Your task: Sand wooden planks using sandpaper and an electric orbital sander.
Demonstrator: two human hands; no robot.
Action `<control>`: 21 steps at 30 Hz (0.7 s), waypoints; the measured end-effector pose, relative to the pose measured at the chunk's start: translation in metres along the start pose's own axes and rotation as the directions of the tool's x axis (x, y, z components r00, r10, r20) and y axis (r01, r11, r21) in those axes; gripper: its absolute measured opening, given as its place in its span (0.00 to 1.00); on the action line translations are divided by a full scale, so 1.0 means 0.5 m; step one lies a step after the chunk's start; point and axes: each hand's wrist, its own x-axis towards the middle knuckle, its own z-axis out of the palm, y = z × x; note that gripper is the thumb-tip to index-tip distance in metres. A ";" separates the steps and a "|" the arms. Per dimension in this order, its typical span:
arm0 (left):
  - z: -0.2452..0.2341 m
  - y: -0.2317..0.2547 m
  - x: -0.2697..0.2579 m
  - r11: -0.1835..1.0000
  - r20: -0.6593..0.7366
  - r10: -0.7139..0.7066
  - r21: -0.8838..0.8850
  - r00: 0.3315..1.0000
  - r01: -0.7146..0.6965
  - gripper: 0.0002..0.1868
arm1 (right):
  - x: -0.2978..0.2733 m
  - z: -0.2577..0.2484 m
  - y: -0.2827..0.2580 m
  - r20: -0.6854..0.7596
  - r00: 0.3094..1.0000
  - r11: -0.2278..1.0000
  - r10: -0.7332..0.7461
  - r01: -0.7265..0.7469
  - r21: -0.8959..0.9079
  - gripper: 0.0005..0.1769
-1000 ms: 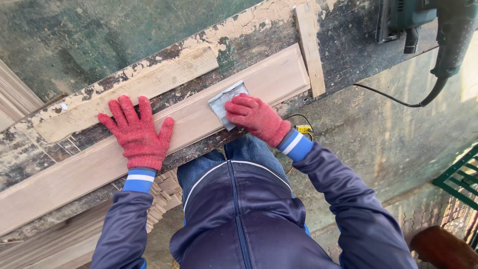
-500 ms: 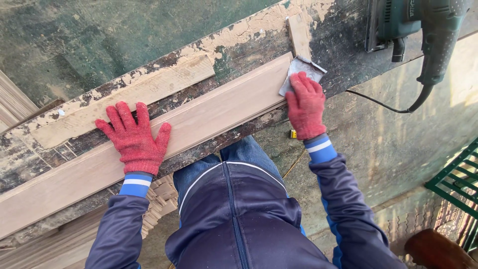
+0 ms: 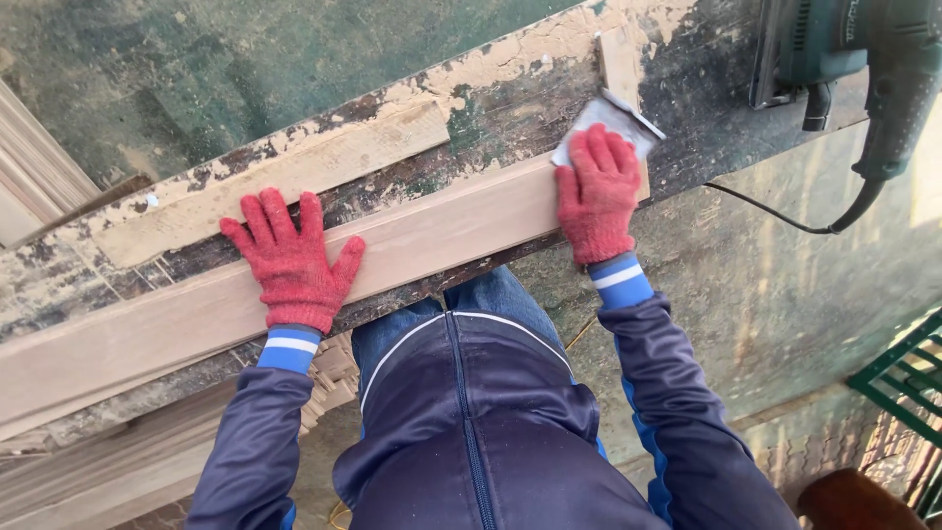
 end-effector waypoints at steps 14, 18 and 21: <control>-0.006 -0.001 -0.005 0.999 0.009 -0.047 0.000 0.999 0.047 0.44 | -0.032 0.003 -0.045 0.211 0.968 0.989 -0.139 0.125 0.077 0.26; -0.005 -0.006 -0.005 0.998 0.034 -0.057 -0.013 0.998 0.057 0.44 | -0.056 0.051 -0.073 0.149 0.988 0.994 0.039 -0.053 0.096 0.31; 0.000 -0.008 -0.011 0.998 0.039 -0.065 -0.003 0.997 0.065 0.44 | -0.060 0.058 -0.253 0.194 0.962 0.955 -0.192 0.137 0.263 0.26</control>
